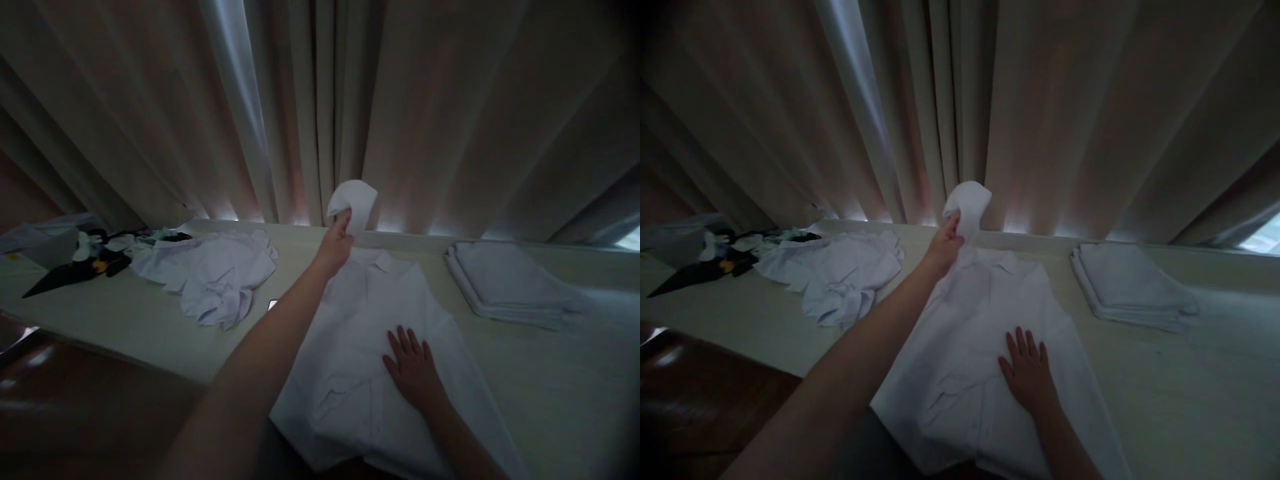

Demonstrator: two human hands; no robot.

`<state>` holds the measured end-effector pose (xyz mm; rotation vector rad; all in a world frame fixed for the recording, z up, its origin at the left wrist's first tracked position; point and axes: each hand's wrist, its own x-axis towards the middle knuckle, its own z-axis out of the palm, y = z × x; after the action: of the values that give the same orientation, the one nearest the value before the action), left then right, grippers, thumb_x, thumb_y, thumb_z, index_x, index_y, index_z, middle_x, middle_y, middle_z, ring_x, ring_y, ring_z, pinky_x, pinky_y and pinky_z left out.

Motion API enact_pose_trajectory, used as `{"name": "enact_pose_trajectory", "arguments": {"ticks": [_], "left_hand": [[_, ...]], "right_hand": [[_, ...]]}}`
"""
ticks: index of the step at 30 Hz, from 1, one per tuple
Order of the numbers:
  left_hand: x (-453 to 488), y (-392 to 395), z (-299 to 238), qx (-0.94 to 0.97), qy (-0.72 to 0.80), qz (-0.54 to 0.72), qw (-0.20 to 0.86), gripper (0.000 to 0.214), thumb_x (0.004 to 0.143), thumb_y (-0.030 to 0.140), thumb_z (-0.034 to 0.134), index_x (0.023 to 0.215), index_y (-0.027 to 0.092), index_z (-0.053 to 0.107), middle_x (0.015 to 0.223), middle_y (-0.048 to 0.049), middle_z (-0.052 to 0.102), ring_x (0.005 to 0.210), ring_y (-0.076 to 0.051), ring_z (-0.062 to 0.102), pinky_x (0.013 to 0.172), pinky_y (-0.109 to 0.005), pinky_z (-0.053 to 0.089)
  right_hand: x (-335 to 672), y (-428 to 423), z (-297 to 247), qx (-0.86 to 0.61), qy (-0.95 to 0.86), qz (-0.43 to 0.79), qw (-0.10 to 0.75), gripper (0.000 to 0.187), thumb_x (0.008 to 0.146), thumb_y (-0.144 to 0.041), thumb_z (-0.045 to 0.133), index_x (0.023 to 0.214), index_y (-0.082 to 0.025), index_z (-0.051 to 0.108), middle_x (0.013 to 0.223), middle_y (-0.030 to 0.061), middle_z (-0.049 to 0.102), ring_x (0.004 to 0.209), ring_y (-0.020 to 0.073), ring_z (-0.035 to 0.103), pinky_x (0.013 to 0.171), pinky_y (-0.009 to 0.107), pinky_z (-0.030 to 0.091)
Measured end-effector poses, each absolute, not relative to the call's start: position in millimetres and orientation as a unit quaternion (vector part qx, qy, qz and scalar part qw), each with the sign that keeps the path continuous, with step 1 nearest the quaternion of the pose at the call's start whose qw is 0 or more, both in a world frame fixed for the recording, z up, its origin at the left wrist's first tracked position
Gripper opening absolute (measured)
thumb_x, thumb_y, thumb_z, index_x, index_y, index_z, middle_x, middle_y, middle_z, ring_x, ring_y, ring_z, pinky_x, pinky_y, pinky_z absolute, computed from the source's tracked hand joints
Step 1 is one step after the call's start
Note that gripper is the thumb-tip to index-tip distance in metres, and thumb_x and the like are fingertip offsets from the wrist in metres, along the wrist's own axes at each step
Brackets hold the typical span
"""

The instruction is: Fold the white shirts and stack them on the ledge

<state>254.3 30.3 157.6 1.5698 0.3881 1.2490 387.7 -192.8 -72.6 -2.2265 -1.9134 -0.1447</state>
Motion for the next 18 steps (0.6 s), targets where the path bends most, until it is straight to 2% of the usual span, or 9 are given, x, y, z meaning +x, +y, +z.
{"name": "enact_pose_trajectory", "arguments": {"ticks": [3, 5, 8, 10, 12, 15, 18], "left_hand": [[272.3, -23.3, 105.1, 0.811, 0.192, 0.364, 0.415, 0.062, 0.067, 0.003, 0.039, 0.127, 0.021, 0.043, 0.131, -0.0024, 0.046, 0.121, -0.016, 0.040, 0.105, -0.036, 0.025], [271.6, -60.7, 64.7, 0.882, 0.196, 0.244, 0.354, 0.061, 0.071, 0.004, 0.035, 0.129, 0.023, 0.041, 0.132, -0.0027, 0.045, 0.120, -0.014, 0.041, 0.103, -0.033, 0.029], [258.4, -111.5, 16.2, 0.952, 0.193, 0.050, 0.233, 0.055, 0.073, 0.009, 0.042, 0.127, 0.022, 0.042, 0.126, -0.0075, 0.051, 0.117, -0.021, 0.044, 0.098, -0.039, 0.032], [246.2, -136.1, -1.1, 0.969, 0.179, 0.008, 0.169, 0.057, 0.075, 0.013, 0.045, 0.131, 0.022, 0.034, 0.135, -0.0097, 0.041, 0.124, -0.024, 0.034, 0.100, -0.045, 0.026], [233.7, -148.7, -6.8, 0.973, 0.182, 0.018, 0.139, 0.056, 0.080, 0.017, 0.042, 0.134, 0.022, 0.028, 0.139, -0.0100, 0.033, 0.129, -0.024, 0.025, 0.103, -0.046, 0.020], [214.2, -142.2, -4.4, 0.949, 0.234, 0.083, 0.195, 0.051, 0.081, 0.022, 0.043, 0.131, 0.021, 0.032, 0.138, -0.0091, 0.035, 0.128, -0.022, 0.026, 0.105, -0.043, 0.016], [194.7, -113.1, -3.2, 0.759, 0.390, 0.269, 0.447, 0.041, 0.072, 0.019, 0.054, 0.113, 0.018, 0.052, 0.125, -0.0091, 0.050, 0.122, -0.021, 0.036, 0.105, -0.036, 0.018]], "right_hand": [[393.3, -191.1, -71.3, -0.754, -0.646, -0.035, 0.116, 0.056, 0.086, -0.046, 0.030, 0.134, -0.017, 0.034, 0.143, 0.0092, 0.024, 0.132, 0.0280, 0.012, 0.103, 0.052, 0.010], [400.0, -190.7, -73.9, -0.758, -0.638, -0.017, 0.133, 0.051, 0.087, -0.038, 0.029, 0.132, -0.015, 0.038, 0.139, 0.0099, 0.032, 0.130, 0.0257, 0.021, 0.104, 0.049, 0.015], [409.5, -193.7, -81.7, -0.758, -0.638, 0.026, 0.133, 0.043, 0.084, -0.022, 0.032, 0.123, -0.015, 0.050, 0.126, 0.0113, 0.049, 0.120, 0.0226, 0.040, 0.101, 0.041, 0.027], [413.4, -196.8, -86.6, -0.750, -0.649, 0.050, 0.116, 0.042, 0.078, -0.015, 0.037, 0.114, -0.017, 0.058, 0.117, 0.0121, 0.057, 0.112, 0.0237, 0.048, 0.098, 0.039, 0.032], [416.0, -198.9, -88.6, -0.752, -0.645, 0.049, 0.128, 0.042, 0.075, -0.013, 0.040, 0.110, -0.018, 0.061, 0.115, 0.0119, 0.058, 0.112, 0.0252, 0.049, 0.097, 0.040, 0.033], [421.4, -200.4, -85.3, -0.783, -0.582, 0.014, 0.219, 0.043, 0.076, -0.020, 0.039, 0.116, -0.017, 0.057, 0.120, 0.0106, 0.055, 0.118, 0.0255, 0.043, 0.099, 0.043, 0.031], [428.5, -204.0, -78.6, -0.789, -0.542, -0.021, 0.288, 0.046, 0.079, -0.028, 0.035, 0.122, -0.017, 0.051, 0.125, 0.0083, 0.051, 0.124, 0.0239, 0.034, 0.102, 0.042, 0.027]]}}
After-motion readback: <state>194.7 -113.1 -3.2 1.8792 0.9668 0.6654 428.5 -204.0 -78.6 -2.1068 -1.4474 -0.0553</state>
